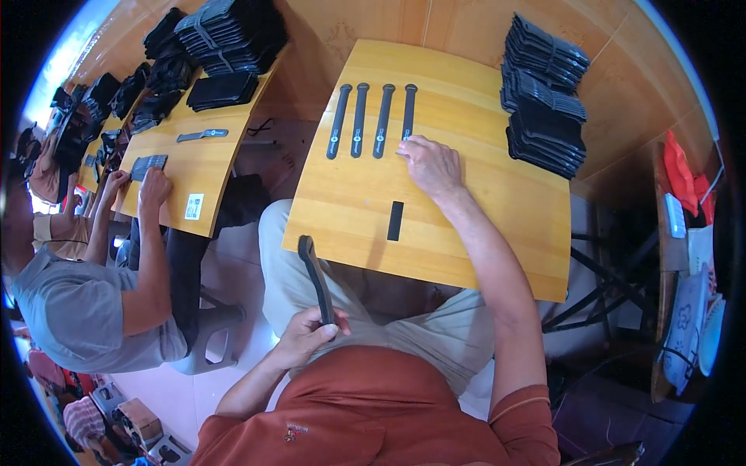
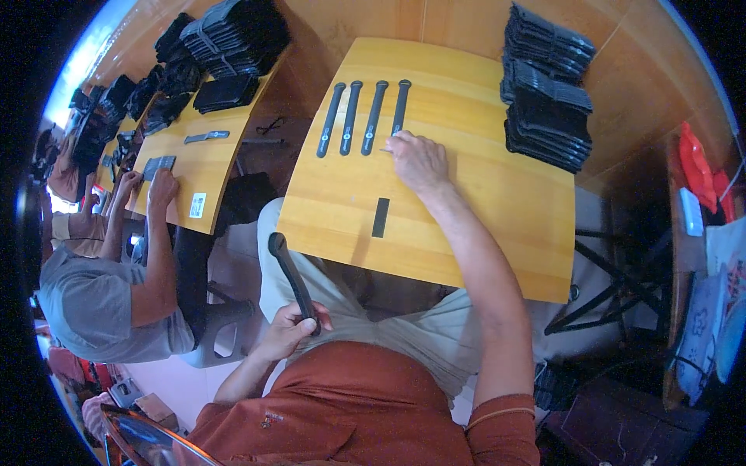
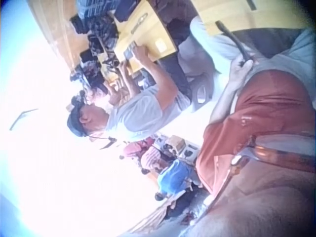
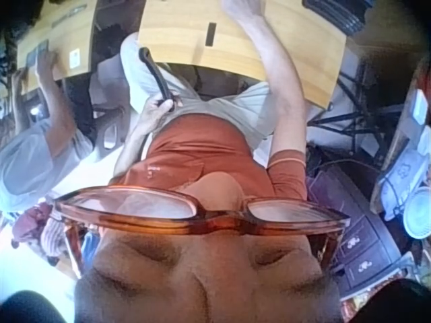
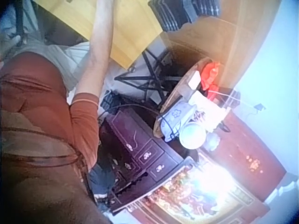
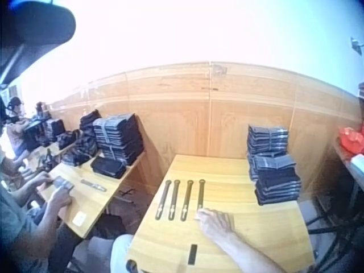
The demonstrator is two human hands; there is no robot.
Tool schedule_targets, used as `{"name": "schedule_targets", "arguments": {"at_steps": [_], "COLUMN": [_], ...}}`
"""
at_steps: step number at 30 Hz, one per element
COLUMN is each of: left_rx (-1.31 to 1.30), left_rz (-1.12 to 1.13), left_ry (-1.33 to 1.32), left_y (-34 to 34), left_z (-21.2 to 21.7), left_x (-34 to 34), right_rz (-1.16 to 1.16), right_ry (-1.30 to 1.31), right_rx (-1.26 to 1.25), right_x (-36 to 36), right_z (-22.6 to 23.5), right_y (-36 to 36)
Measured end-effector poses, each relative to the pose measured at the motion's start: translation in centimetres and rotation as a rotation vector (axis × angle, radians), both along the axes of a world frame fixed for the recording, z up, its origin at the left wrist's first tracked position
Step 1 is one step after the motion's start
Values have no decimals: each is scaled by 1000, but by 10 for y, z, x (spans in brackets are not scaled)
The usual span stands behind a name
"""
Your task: Assembling and inspecting small black straps at a workbench in a manufacturing setting.
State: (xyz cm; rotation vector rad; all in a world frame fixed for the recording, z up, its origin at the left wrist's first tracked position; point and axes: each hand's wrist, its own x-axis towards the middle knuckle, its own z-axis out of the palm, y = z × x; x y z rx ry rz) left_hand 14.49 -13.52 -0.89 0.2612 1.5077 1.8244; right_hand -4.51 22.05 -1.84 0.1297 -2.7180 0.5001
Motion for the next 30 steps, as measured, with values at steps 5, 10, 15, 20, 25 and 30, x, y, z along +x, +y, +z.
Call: {"name": "schedule_targets", "arguments": {"at_steps": [5, 10, 15, 20, 25, 30], "left_rx": [24, -17, -81, -72, 148, 211], "left_rz": [6, -16, 97, 136, 188, 170], "left_ry": [-9, 17, 82, -60, -95, -60], "left_y": [3, 4, 9, 18, 41, 45], "left_z": [-3, 0, 7, 9, 9, 8], "left_x": [-1, -4, -8, -24, -43, -42], "right_rz": [5, -11, -39, 45, 209, 340], "right_ry": [-29, -2, -75, -153, -314, -329], "right_rx": [10, 10, -113, -361, -617, -617], "right_x": [0, 8, 45, 121, 182, 204], "right_z": [1, 3, 33, 62, 62, 55], "right_y": [-5, -10, -24, -49, -71, -80]}}
